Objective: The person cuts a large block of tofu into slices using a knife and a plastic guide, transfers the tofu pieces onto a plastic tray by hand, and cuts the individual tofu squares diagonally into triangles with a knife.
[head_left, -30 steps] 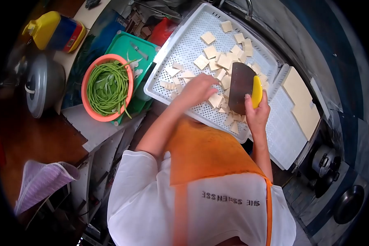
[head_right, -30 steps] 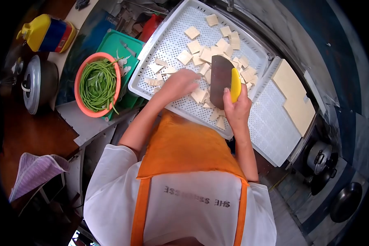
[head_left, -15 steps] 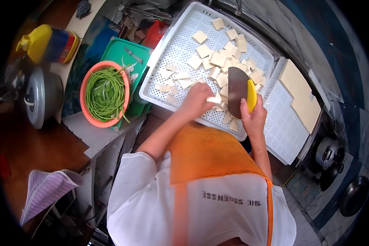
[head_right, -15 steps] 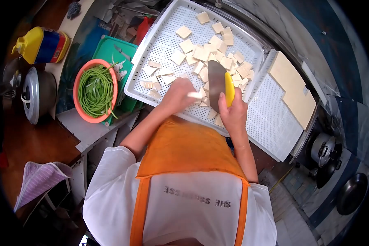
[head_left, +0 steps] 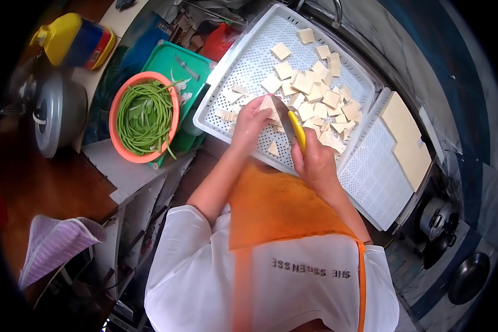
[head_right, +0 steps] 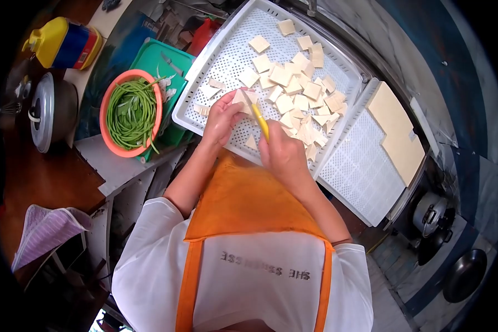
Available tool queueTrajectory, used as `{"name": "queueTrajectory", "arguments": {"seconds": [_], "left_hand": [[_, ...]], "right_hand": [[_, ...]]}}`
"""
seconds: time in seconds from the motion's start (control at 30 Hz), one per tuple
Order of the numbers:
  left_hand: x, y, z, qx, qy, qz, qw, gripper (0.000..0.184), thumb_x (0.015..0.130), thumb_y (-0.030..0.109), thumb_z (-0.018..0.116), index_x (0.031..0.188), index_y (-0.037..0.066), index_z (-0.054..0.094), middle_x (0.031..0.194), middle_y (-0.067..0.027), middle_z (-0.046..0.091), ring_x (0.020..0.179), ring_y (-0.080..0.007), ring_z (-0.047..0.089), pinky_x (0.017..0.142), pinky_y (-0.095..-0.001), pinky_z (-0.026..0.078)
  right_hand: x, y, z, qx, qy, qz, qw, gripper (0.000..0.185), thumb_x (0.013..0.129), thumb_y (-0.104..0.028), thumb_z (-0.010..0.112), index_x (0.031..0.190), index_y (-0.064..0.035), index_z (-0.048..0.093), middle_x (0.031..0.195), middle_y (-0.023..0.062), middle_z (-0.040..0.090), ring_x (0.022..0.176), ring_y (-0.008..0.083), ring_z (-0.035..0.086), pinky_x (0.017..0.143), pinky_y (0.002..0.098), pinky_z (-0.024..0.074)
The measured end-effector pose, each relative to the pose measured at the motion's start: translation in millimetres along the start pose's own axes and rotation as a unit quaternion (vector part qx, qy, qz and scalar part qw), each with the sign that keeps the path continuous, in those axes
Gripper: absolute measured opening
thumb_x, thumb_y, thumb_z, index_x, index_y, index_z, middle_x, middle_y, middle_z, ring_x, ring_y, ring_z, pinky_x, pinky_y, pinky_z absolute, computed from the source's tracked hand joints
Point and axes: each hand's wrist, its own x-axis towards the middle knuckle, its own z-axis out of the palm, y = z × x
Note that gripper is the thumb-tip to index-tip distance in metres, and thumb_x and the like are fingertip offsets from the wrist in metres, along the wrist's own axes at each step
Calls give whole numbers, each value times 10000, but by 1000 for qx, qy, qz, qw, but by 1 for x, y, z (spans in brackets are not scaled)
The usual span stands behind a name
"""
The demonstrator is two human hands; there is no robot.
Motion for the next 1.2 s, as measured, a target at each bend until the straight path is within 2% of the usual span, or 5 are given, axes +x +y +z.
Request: {"name": "queueTrajectory", "arguments": {"seconds": [0.37, 0.47, 0.87, 1.1, 1.2], "left_hand": [[0, -1, 4, 3, -4, -18, 1000, 392, 926, 6, 505, 1316, -30, 534, 1204, -114, 648, 1054, -161, 638, 935, -298, 516], [-1, -4, 5, -9, -11, -18, 1000, 370, 917, 23, 514, 1282, 12, 575, 1136, -37, 669, 963, -87, 627, 782, -216, 502], [-9, -7, -2, -6, 14, -40, 999, 372, 932, 20, 530, 1301, -26, 553, 1159, -91, 665, 1033, -153, 645, 912, -283, 517], [18, 30, -74, 516, -82, 70, 850, 381, 892, 4, 606, 1273, 4, 586, 1169, -78, 684, 1039, -140, 647, 887, -283, 524], [43, 56, -43, 542, -34, 161, 824, 362, 827, 138, 688, 1174, 41, 660, 1117, -142, 687, 1033, -291, 651, 893, -373, 514]], "right_hand": [[-1, -4, 2, -6, -15, 15, 1000, 191, 866, -36, 613, 1012, 3, 495, 635, 202, 591, 528, 391, 603, 462, 459, 483], [-2, -4, 3, -13, -22, 17, 1000, 197, 869, -34, 609, 1018, 7, 486, 635, 203, 592, 529, 393, 603, 461, 461, 482], [-3, 12, 27, 14, -77, 62, 995, 201, 885, -80, 608, 1007, 1, 470, 636, 209, 598, 567, 405, 615, 508, 476, 494], [-20, 31, 7, 68, -89, 117, 987, 281, 882, -134, 651, 1082, -10, 497, 635, 214, 602, 589, 407, 627, 516, 443, 476], [-27, 34, 6, 59, -52, 127, 989, 262, 894, -155, 651, 1078, -28, 516, 650, 214, 614, 582, 402, 627, 508, 419, 470]]}}
